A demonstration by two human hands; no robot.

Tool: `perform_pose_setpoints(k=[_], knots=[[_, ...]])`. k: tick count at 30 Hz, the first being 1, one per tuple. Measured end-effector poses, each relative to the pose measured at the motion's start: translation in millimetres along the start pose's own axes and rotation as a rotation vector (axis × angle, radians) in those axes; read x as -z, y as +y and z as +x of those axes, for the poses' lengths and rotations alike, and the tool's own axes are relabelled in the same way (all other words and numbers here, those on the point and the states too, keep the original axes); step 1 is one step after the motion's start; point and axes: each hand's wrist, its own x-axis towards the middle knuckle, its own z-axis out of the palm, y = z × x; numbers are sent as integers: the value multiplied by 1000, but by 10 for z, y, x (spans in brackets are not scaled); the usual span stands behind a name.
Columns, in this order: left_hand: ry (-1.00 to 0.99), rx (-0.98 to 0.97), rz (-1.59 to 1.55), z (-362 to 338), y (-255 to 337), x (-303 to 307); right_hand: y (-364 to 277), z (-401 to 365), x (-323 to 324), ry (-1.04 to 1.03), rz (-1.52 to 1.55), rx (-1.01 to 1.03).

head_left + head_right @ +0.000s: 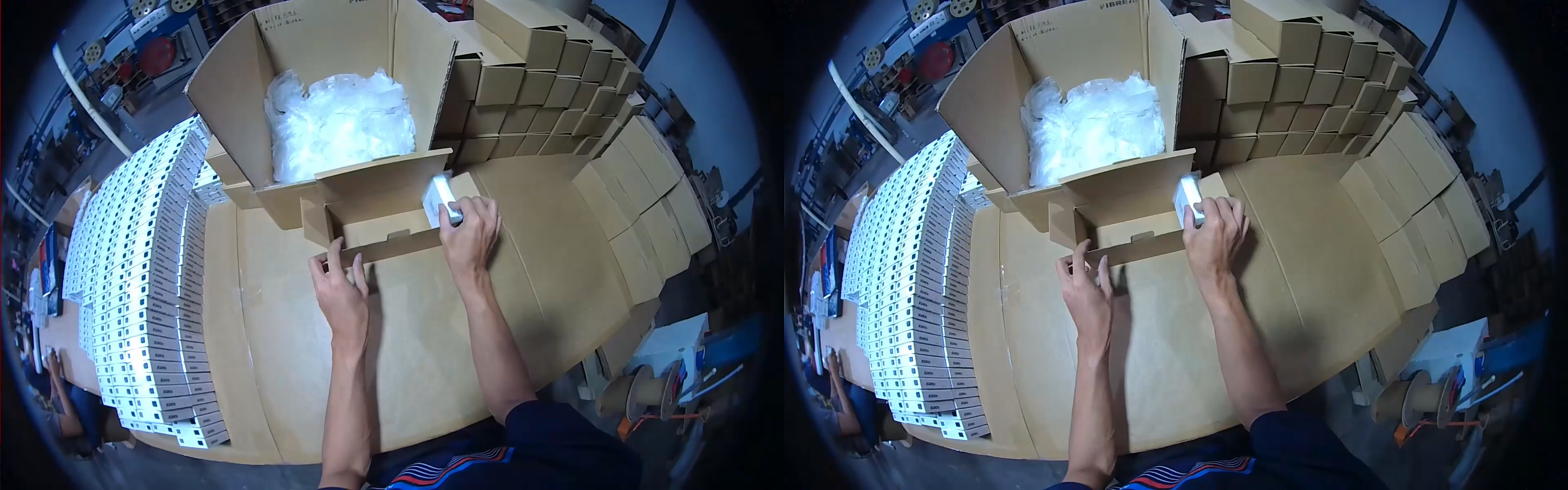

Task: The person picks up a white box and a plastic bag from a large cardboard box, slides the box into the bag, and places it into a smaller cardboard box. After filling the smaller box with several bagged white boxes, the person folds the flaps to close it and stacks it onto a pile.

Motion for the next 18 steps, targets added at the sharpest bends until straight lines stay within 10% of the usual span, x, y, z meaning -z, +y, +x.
perform_pose_setpoints(k=[10,14,18], knots=[[-245,6,-150,-64,-34,271,209,-161,-13,-178,11,-61],[-124,-171,-105,-461,139,969,224,-158,97,-352,-402,90],[237,-200,-43,-1080,-100,1795,-545,-177,398,-278,26,210]])
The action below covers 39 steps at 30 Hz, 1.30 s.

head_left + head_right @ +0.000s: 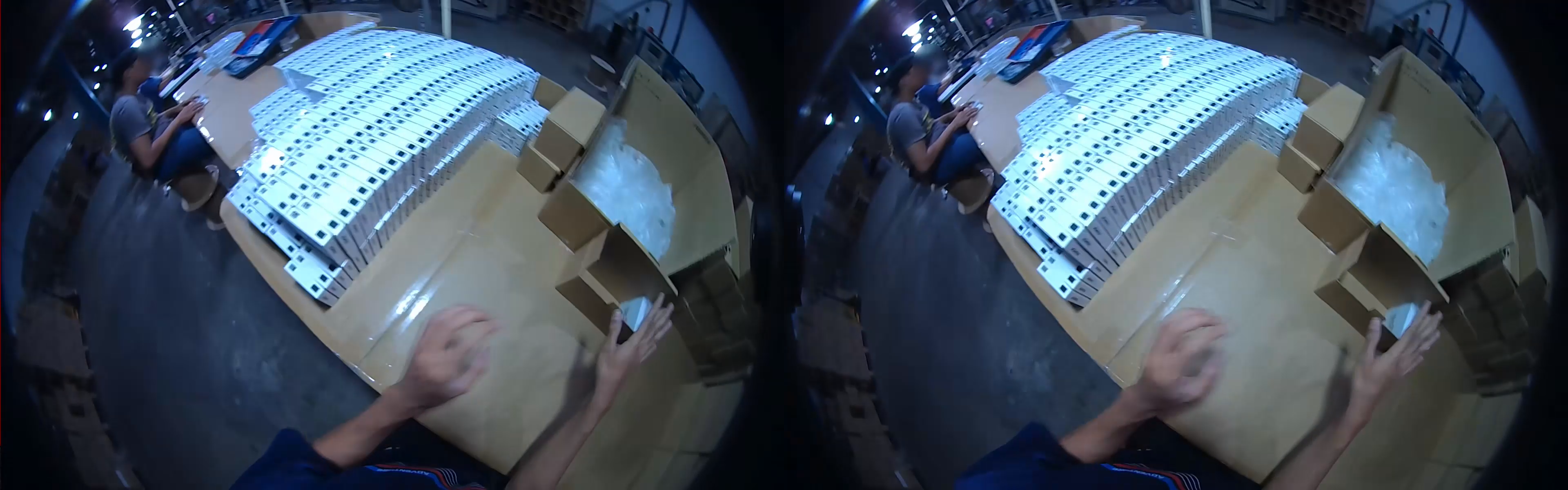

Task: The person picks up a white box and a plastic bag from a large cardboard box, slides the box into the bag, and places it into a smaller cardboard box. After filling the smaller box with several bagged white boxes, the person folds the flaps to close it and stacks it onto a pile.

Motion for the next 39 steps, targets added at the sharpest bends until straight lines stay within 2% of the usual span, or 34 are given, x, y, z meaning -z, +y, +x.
perform_pose_setpoints(k=[2,4,6,8,10,12,16,21,29,33,36,38,39], knots=[[202,57,200,-110,-102,605,-686,-21,129,-60,340,237],[321,115,433,-105,-248,1104,-1291,-163,174,-254,511,382],[270,139,654,-59,-410,1502,-1901,-345,171,-360,445,695],[159,147,735,-14,-570,1751,-2438,-555,61,-418,459,945],[51,140,791,25,-681,1870,-2868,-633,20,-492,488,1036],[-48,120,840,61,-773,1953,-3136,-666,-114,-479,518,1021],[-3,59,793,1,-927,1995,-3332,-686,-273,-470,496,1047],[48,-44,817,-29,-1040,2048,-3356,-749,-305,-510,555,974],[56,-37,810,-48,-1021,2087,-3340,-738,-250,-515,552,950],[62,1,831,-89,-807,2161,-3350,-774,-248,-523,594,936],[164,7,773,-225,-667,2148,-3320,-795,-184,-498,711,867],[146,29,678,-372,-550,2095,-3220,-820,-96,-505,945,752],[148,-34,641,-376,-509,2017,-3127,-837,-17,-506,952,680]])
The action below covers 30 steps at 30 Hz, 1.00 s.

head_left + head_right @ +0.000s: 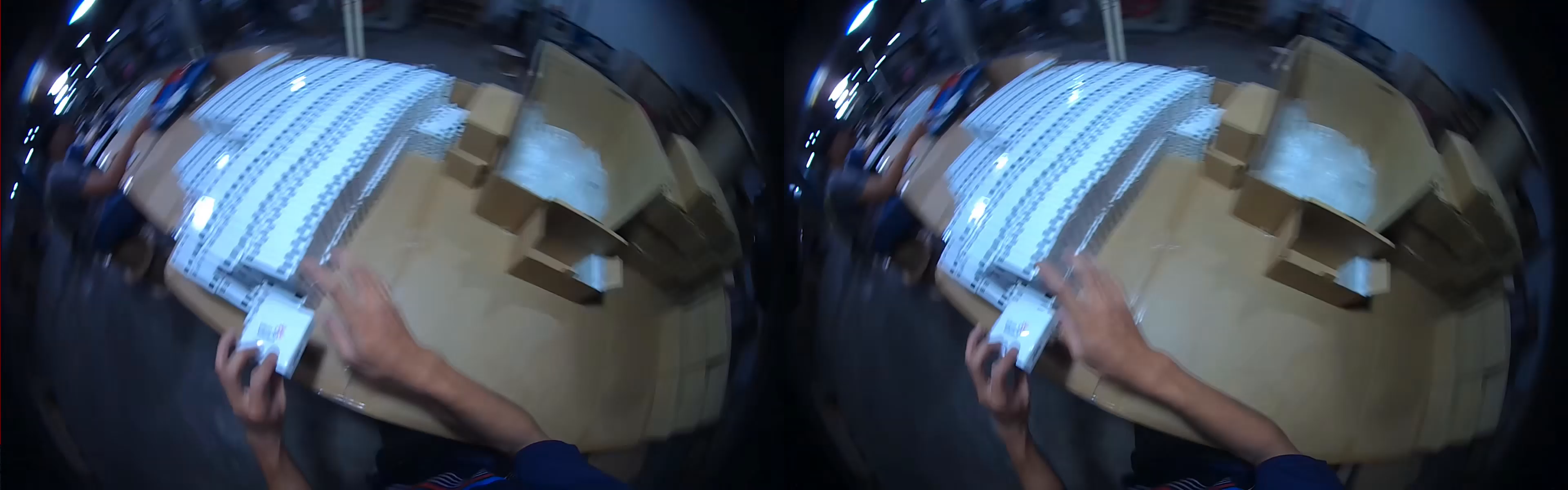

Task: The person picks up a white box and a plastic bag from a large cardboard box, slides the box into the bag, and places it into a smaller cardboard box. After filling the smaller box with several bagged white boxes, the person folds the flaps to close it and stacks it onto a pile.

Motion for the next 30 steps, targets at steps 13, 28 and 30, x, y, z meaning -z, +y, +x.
perform_pose_setpoints(k=[13,28,30], knots=[[-128,-102,-603,217,1426,-1218,277,-1085,1689,-200,679,-814],[-555,-385,-710,2764,2872,-3348,1619,-777,3451,700,-409,-214],[-579,-533,-651,2994,3100,-4029,1840,-533,3740,717,-380,-213]])
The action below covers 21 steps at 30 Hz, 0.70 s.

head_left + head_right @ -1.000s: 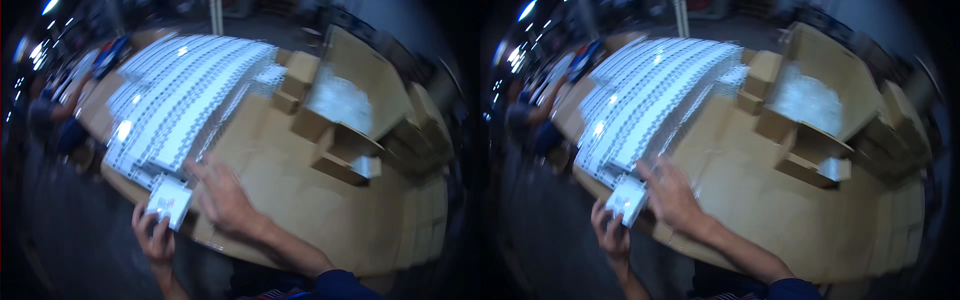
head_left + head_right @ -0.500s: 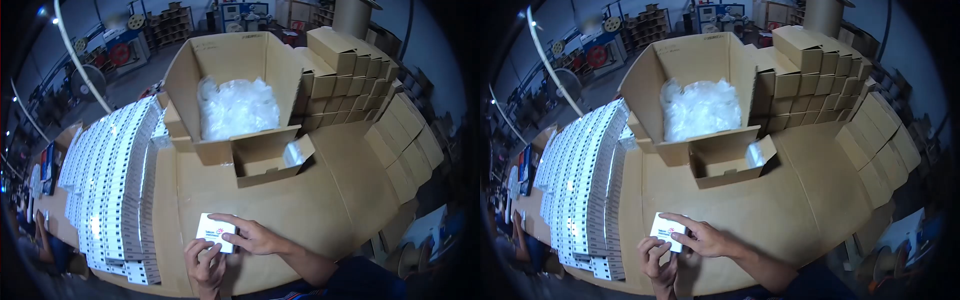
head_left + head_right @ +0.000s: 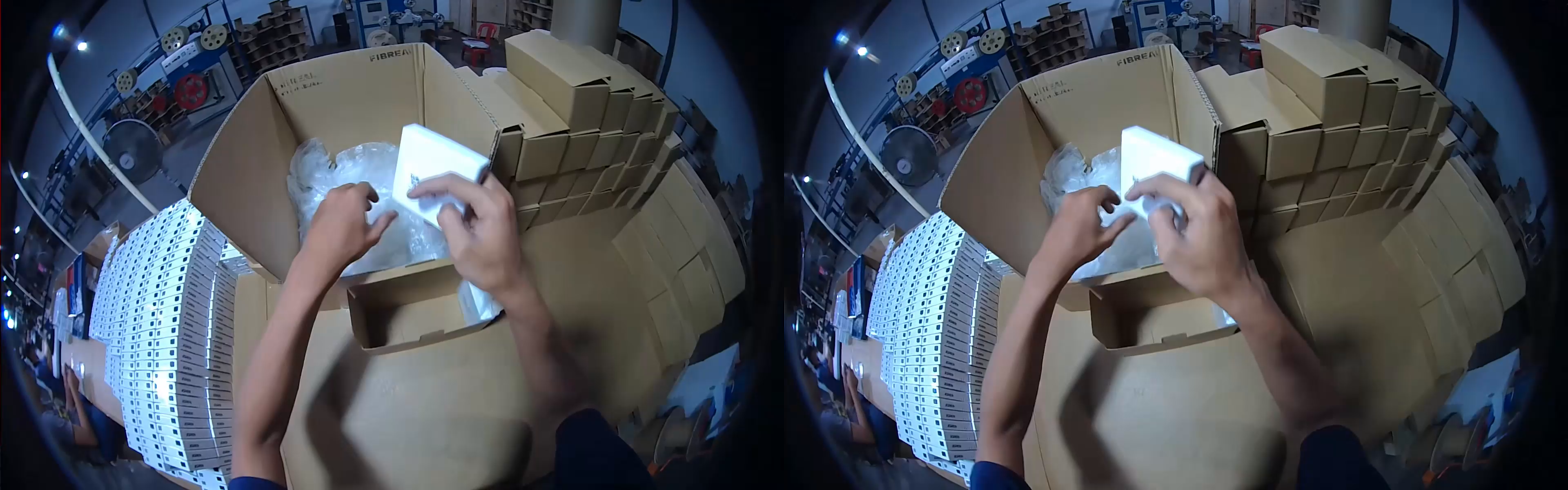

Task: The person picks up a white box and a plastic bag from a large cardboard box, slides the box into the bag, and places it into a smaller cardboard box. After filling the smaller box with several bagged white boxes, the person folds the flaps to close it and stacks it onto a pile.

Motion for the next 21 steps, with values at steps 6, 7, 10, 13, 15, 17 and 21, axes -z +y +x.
perform_pose_setpoints(k=[6,7,10,13,15,17,21], knots=[[-208,163,-42,206,-309,-101,197,279,-131,-36,-25,-113],[-136,195,-56,182,-303,-31,214,266,-158,-18,-72,-60],[62,284,-182,78,-268,203,209,231,-269,25,-161,34],[126,388,-245,-59,-79,495,165,169,-420,-22,-173,9],[168,376,-310,-177,18,581,147,109,-510,-80,-171,-30],[203,360,-369,-323,118,673,189,39,-602,-98,-36,-54],[352,338,-649,-749,129,714,-219,-128,-452,-130,470,-572]])
